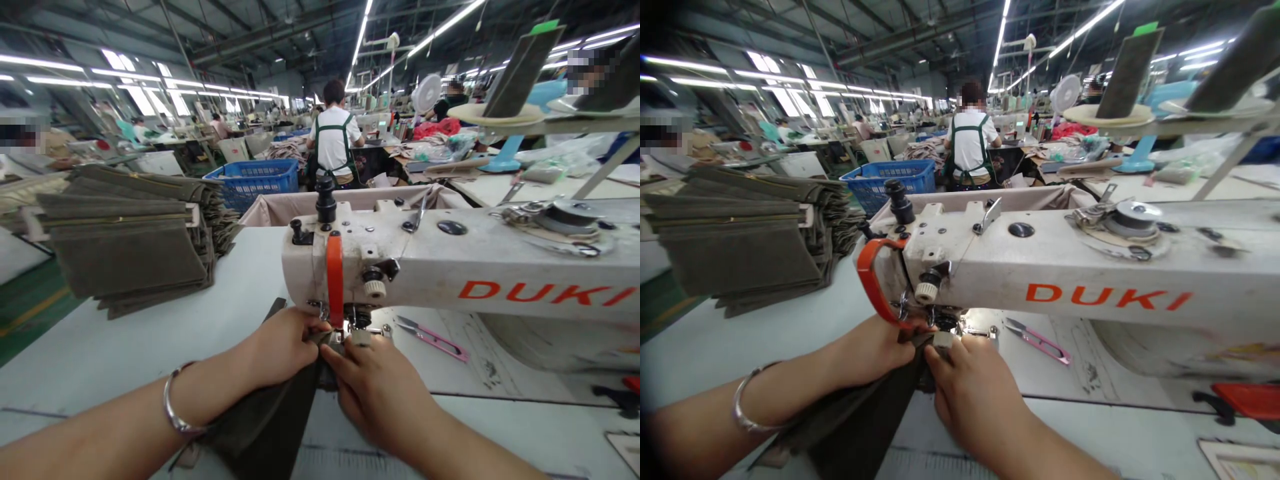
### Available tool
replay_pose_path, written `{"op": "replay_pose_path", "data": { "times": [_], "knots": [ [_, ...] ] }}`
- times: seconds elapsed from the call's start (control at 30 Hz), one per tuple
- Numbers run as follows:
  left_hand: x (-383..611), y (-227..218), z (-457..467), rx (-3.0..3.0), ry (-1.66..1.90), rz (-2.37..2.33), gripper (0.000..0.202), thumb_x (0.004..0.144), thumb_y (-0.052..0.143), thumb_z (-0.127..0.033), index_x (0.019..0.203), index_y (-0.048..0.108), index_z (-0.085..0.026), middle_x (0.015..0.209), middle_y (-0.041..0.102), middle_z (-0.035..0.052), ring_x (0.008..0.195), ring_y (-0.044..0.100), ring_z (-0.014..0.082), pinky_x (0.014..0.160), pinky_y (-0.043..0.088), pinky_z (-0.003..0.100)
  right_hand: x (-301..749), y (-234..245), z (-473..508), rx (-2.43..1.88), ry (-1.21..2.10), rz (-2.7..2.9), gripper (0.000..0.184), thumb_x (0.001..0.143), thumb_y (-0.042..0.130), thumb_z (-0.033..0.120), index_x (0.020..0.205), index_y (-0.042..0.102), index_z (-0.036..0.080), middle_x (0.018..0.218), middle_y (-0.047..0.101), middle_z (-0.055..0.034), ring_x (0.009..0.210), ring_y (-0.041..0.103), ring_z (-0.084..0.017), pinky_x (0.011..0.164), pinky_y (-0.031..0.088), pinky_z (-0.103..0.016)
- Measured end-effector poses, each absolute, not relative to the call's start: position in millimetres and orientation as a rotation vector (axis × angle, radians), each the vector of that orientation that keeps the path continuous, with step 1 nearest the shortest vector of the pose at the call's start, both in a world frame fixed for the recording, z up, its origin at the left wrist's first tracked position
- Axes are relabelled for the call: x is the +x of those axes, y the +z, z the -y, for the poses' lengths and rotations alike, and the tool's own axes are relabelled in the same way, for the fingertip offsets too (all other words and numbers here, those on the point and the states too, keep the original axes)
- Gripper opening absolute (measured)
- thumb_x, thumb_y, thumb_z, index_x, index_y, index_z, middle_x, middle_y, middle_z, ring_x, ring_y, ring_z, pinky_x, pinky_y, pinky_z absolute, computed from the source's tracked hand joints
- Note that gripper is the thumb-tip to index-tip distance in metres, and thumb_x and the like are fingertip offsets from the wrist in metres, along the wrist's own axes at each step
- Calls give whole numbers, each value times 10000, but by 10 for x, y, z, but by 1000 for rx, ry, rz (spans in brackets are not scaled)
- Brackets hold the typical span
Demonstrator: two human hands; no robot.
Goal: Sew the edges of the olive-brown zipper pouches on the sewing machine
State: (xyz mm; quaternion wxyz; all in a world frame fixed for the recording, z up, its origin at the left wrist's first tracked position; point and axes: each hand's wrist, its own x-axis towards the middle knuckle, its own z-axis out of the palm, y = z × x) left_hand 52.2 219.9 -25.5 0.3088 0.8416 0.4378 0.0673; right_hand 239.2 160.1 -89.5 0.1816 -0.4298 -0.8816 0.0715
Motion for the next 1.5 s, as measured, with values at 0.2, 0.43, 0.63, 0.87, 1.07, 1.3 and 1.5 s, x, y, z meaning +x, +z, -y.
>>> {"op": "replay_pose_path", "data": {
  "times": [0.2, 0.43, 0.63, 0.87, 1.07, 1.3, 1.5],
  "knots": [
    [532, -260, -2205, 2303, 247, -1136, 329, 695, 471, -31, 868, 696, -198, 911, 734, 11, 884, 668, 209, 765, 485, 263, 2394, -880, -1599, -1242, 71, 2503, 456, 803, 596, 177, 1259, 597, 185, 985, 668, -72, 876, 589, -263, 760, 452, -413],
    [642, -390, -2011, 2631, 300, -1098, 390, 656, 428, 39, 910, 643, -165, 987, 703, 78, 971, 643, 255, 886, 502, 383, 2418, -912, -1585, -1246, 54, 2462, 464, 771, 629, 150, 1231, 615, 206, 1000, 679, -57, 889, 594, -263, 775, 437, -414],
    [672, -438, -1914, 2653, 320, -1164, 321, 671, 426, 51, 855, 604, -144, 917, 686, 98, 906, 651, 255, 851, 532, 396, 2433, -895, -1600, -1274, 22, 2460, 441, 780, 632, 157, 1216, 621, 222, 917, 681, -27, 820, 591, -250, 737, 425, -405],
    [695, -419, -1953, 2509, 487, -1136, 359, 657, 430, 39, 874, 614, -180, 971, 679, 69, 1019, 618, 240, 945, 512, 388, 2454, -949, -1606, -1278, 32, 2433, 477, 780, 607, 137, 1253, 595, 195, 976, 684, -51, 815, 578, -248, 725, 425, -403],
    [564, -456, -1611, 2585, 471, -1243, 471, 663, 502, -66, 1113, 611, -152, 1130, 656, 112, 1069, 611, 262, 958, 531, 388, 2537, -856, -1579, -1139, 162, 2512, 389, 803, 566, 136, 1186, 604, 186, 988, 640, -66, 904, 546, -261, 782, 457, -420],
    [177, -797, -1019, 3131, 539, -965, 357, 926, 499, -161, 1271, 583, -188, 1279, 646, 64, 1163, 605, 193, 976, 518, 252, 2509, -835, -1240, -841, 150, 2511, 155, 820, 666, 197, 974, 653, 188, 989, 674, -27, 928, 583, -193, 812, 490, -324],
    [173, -852, -866, 3013, 776, -893, 292, 1026, 402, -181, 1064, 692, -181, 1069, 732, 8, 1011, 672, 139, 971, 513, 224, 2373, -1147, -694, -898, -30, 2188, 101, 930, 612, 167, 949, 674, 243, 986, 722, 24, 897, 626, -141, 816, 481, -284]
  ]
}}
